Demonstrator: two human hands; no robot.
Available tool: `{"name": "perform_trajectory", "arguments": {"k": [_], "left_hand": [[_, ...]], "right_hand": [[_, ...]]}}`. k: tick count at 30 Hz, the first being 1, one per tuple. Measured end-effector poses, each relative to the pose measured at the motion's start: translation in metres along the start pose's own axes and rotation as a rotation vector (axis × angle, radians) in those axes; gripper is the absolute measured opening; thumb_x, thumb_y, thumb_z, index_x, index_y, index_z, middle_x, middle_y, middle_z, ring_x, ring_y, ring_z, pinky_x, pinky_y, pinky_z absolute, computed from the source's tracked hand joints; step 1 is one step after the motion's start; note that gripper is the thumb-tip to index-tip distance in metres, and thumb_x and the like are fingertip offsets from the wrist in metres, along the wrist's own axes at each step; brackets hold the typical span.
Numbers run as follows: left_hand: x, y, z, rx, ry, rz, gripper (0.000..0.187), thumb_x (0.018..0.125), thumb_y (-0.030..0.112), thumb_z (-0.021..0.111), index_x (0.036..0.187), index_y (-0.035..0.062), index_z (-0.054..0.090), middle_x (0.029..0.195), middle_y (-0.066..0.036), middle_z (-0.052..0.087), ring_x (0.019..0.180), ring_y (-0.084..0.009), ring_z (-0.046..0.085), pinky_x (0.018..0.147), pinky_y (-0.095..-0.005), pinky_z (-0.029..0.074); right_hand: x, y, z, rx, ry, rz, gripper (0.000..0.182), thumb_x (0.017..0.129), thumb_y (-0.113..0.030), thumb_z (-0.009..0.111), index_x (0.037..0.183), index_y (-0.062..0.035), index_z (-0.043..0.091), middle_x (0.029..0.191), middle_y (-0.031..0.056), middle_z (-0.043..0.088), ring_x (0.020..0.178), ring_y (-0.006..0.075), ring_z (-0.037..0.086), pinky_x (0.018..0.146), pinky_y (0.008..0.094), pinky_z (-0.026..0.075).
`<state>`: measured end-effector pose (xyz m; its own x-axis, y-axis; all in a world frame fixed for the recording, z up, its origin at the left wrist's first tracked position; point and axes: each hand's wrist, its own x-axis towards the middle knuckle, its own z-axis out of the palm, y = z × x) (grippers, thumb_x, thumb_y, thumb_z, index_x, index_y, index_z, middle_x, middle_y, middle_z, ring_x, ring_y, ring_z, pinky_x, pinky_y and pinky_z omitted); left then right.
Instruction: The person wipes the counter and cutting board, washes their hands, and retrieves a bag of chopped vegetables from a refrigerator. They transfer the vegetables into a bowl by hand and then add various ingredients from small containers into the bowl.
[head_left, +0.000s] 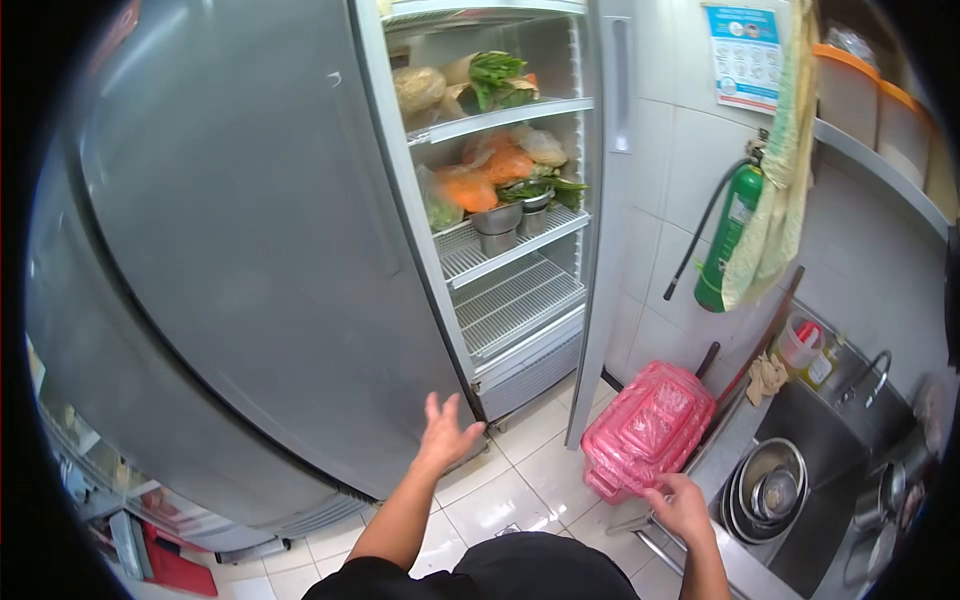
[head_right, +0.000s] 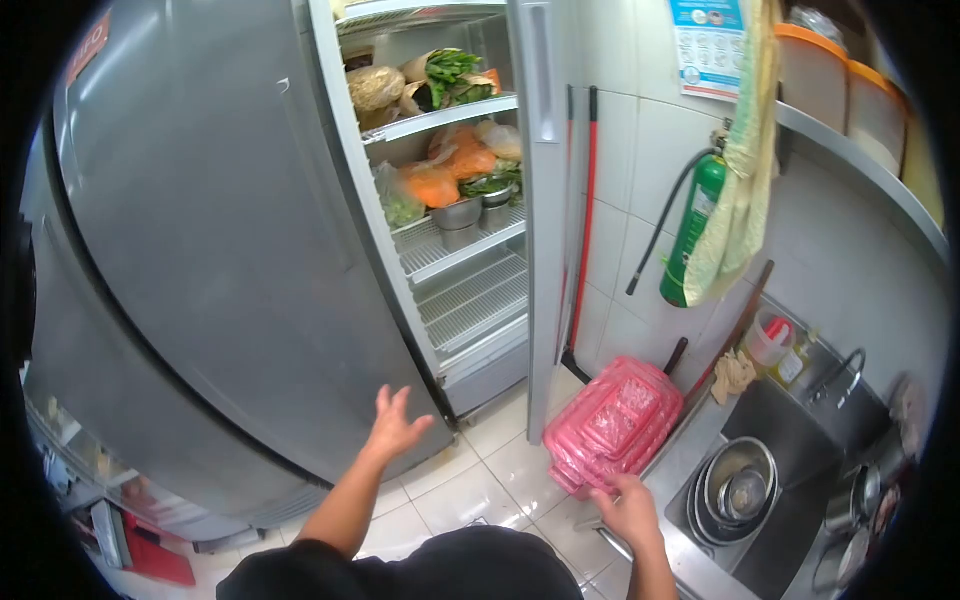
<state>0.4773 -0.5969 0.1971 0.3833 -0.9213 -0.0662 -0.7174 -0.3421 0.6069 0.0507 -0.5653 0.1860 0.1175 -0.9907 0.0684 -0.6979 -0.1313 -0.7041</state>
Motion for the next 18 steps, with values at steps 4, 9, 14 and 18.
{"name": "perform_trajectory", "arguments": {"k": [4, 9, 14, 18], "left_hand": [[-0.011, -0.06, -0.022, 0.005, 0.097, -0.248, 0.086, 0.085, 0.039, 0.075, 0.152, 0.0066, 0.033, 0.161, -0.03, 0.004, 0.139, -0.0458, 0.04, 0.113, -0.0452, 0.04], [0.002, -0.11, -0.059, -0.067, 0.255, -0.352, 0.085, 0.085, 0.038, 0.075, 0.151, 0.0047, 0.034, 0.161, -0.029, 0.009, 0.135, -0.0455, 0.044, 0.111, -0.0447, 0.041], [0.035, -0.176, -0.082, 0.07, 0.091, -0.352, 0.08, 0.086, 0.047, 0.071, 0.146, 0.003, 0.042, 0.143, -0.028, 0.049, 0.129, -0.0414, 0.051, 0.106, -0.0452, 0.045], [0.062, -0.192, -0.1, 0.157, -0.261, -0.352, 0.079, 0.087, 0.057, 0.066, 0.144, 0.0051, 0.046, 0.134, -0.025, 0.058, 0.129, -0.0383, 0.053, 0.105, -0.0449, 0.044]], "right_hand": [[0.076, -0.042, 0.029, -0.057, -0.219, -0.264, 0.044, 0.083, -0.032, 0.076, 0.112, -0.0002, 0.069, 0.108, 0.021, 0.068, 0.101, 0.0375, 0.066, 0.089, 0.0427, 0.052], [0.167, -0.147, 0.078, -0.07, -0.347, -0.573, 0.045, 0.089, -0.037, 0.071, 0.116, -0.0018, 0.067, 0.114, 0.0205, 0.066, 0.105, 0.038, 0.063, 0.092, 0.0422, 0.051], [0.253, -0.247, 0.119, 0.019, -0.322, -0.689, 0.044, 0.09, -0.036, 0.07, 0.118, -0.0022, 0.067, 0.116, 0.0196, 0.065, 0.107, 0.0371, 0.063, 0.092, 0.0423, 0.051], [0.308, -0.287, 0.14, 0.228, -0.182, -0.652, 0.044, 0.089, -0.034, 0.072, 0.118, -0.0022, 0.067, 0.11, 0.0167, 0.067, 0.094, 0.0285, 0.067, 0.08, 0.0376, 0.055]]}}
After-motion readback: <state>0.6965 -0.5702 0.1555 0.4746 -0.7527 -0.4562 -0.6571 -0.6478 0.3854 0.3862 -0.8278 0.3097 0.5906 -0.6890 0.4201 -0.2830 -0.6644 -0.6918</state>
